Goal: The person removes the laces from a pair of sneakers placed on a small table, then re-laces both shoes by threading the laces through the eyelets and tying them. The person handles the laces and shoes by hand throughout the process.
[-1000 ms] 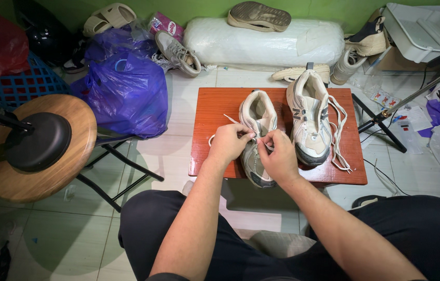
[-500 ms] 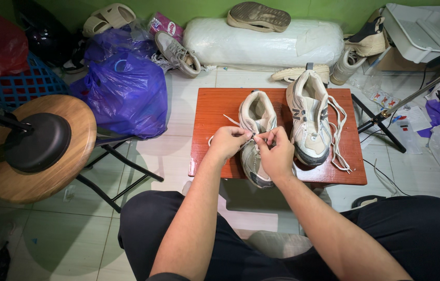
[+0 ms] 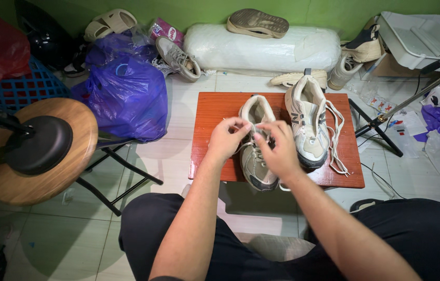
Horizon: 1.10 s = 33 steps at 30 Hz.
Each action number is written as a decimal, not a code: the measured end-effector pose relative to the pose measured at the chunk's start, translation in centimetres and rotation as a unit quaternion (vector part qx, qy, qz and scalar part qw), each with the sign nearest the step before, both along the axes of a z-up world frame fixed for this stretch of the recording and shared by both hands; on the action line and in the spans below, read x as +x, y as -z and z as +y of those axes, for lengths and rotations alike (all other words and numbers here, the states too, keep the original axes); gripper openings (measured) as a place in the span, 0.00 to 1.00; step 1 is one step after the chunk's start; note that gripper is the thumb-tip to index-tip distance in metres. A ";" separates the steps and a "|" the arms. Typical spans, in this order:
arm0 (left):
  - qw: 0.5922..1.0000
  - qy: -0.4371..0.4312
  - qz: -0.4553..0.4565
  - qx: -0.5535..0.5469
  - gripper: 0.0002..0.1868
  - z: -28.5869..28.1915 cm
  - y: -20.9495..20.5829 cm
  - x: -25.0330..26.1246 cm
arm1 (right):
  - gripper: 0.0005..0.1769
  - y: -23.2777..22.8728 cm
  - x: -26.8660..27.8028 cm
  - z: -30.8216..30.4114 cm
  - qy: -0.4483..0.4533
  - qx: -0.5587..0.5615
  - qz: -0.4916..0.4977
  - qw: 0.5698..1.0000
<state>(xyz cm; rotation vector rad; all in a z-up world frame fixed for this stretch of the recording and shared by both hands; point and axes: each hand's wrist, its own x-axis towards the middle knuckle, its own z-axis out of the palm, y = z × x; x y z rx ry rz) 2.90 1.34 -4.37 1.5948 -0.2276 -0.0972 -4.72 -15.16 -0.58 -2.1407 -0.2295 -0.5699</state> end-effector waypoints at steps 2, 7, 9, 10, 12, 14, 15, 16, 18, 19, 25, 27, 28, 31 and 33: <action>0.988 -0.046 -0.147 0.018 0.07 -0.1 -1.0 -0.1 | 0.12 -0.7 1.5 -0.9 -0.051 -0.014 0.004 0.999; 0.982 -0.090 -0.027 -0.164 0.13 0.3 -3.5 0.1 | 0.09 -2.3 4.4 -2.0 -0.183 -0.122 0.052 0.974; 0.981 -0.111 -0.037 -0.154 0.15 0.7 -4.0 0.2 | 0.08 -3.1 5.0 -1.9 -0.192 -0.106 0.107 0.970; 0.982 -0.112 -0.031 -0.146 0.16 0.8 -4.0 0.2 | 0.09 -3.3 5.2 -1.7 -0.177 -0.086 0.148 0.969; 0.984 -0.096 -0.013 -0.147 0.17 0.8 -3.8 0.4 | 0.10 -3.9 5.6 -1.3 -0.142 -0.051 0.199 0.968; 0.984 -0.064 0.011 -0.164 0.19 0.4 -3.5 0.6 | 0.12 -4.6 6.4 -0.9 -0.103 -0.021 0.220 0.970; 0.989 -0.044 0.036 -0.139 0.19 0.3 -3.3 0.5 | 0.12 -4.9 6.7 -0.8 -0.108 0.003 0.223 0.969; 0.991 -0.024 0.062 -0.113 0.19 0.1 -3.1 0.1 | 0.12 -5.3 7.1 -0.8 -0.112 0.027 0.226 0.967; 0.996 0.014 0.078 -0.037 0.19 -0.1 -2.9 -0.4 | 0.12 -5.7 7.9 -0.6 -0.130 0.094 0.241 0.957; 0.997 0.032 0.070 0.014 0.18 -0.2 -2.8 -0.7 | 0.12 -5.7 8.2 -0.5 -0.143 0.137 0.253 0.947; 0.999 -0.022 0.046 0.006 0.15 0.1 -4.0 -0.9 | 0.14 -5.1 8.7 -1.0 -0.171 0.167 0.248 0.939; 0.996 -0.053 0.026 -0.070 0.15 0.4 -4.6 -0.5 | 0.17 -4.7 8.3 -1.4 -0.205 0.148 0.258 0.933; 0.992 -0.056 0.000 -0.112 0.16 0.6 -4.9 -0.3 | 0.19 -4.4 7.9 -1.6 -0.222 0.123 0.268 0.929; 0.979 -0.092 -0.010 -0.182 0.17 1.0 -5.2 0.1 | 0.18 -3.5 7.0 -1.8 -0.226 -0.026 0.265 0.937; 0.975 -0.107 0.005 -0.194 0.18 1.2 -5.1 0.2 | 0.15 -3.1 6.9 -1.7 -0.205 -0.095 0.252 0.941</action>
